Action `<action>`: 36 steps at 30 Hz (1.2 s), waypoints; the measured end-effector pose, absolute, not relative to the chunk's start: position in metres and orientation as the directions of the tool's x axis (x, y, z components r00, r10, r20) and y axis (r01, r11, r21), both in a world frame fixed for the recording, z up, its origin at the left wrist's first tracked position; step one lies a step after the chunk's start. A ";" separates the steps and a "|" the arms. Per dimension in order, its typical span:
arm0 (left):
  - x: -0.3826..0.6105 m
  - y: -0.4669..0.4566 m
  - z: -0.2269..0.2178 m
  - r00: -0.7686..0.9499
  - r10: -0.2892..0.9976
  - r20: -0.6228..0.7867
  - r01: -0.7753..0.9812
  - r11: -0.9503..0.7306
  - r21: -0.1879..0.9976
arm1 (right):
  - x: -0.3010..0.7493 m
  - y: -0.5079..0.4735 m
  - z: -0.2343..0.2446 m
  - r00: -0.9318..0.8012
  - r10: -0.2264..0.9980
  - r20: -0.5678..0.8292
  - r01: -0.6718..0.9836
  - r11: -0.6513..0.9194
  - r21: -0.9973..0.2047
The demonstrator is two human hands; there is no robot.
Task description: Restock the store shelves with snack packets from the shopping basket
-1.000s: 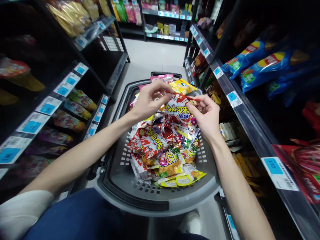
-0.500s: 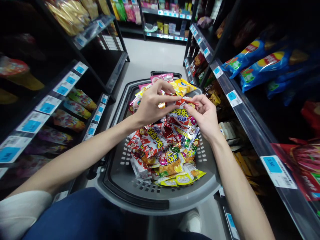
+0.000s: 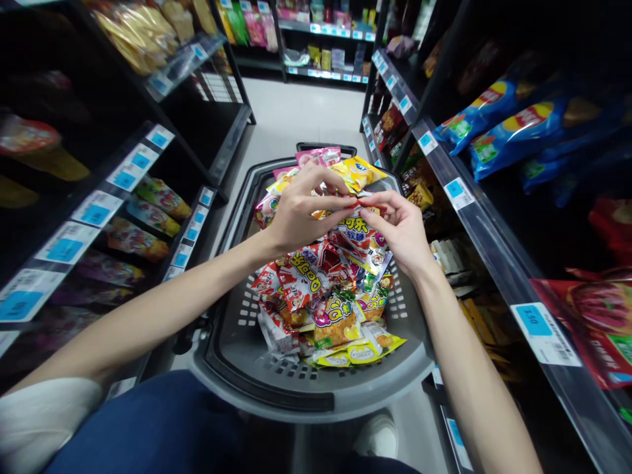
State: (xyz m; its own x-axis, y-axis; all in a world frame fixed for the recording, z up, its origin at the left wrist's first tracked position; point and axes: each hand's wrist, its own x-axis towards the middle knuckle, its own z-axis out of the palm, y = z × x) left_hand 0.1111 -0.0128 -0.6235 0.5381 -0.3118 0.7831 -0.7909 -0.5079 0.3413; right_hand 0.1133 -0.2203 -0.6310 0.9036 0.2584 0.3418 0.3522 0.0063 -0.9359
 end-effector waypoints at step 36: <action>0.106 -0.009 -0.631 0.585 -0.281 0.760 -0.767 -0.495 0.408 | 0.096 -0.217 -0.632 0.861 0.418 0.290 0.484 -0.499 -0.718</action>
State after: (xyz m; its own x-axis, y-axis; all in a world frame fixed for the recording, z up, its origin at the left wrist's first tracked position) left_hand 0.1057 -0.0092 -0.6307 0.5855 -0.2810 0.7604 -0.7674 -0.4947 0.4080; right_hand 0.0959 -0.2173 -0.6320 0.8609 0.4183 0.2895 0.4843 -0.4993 -0.7185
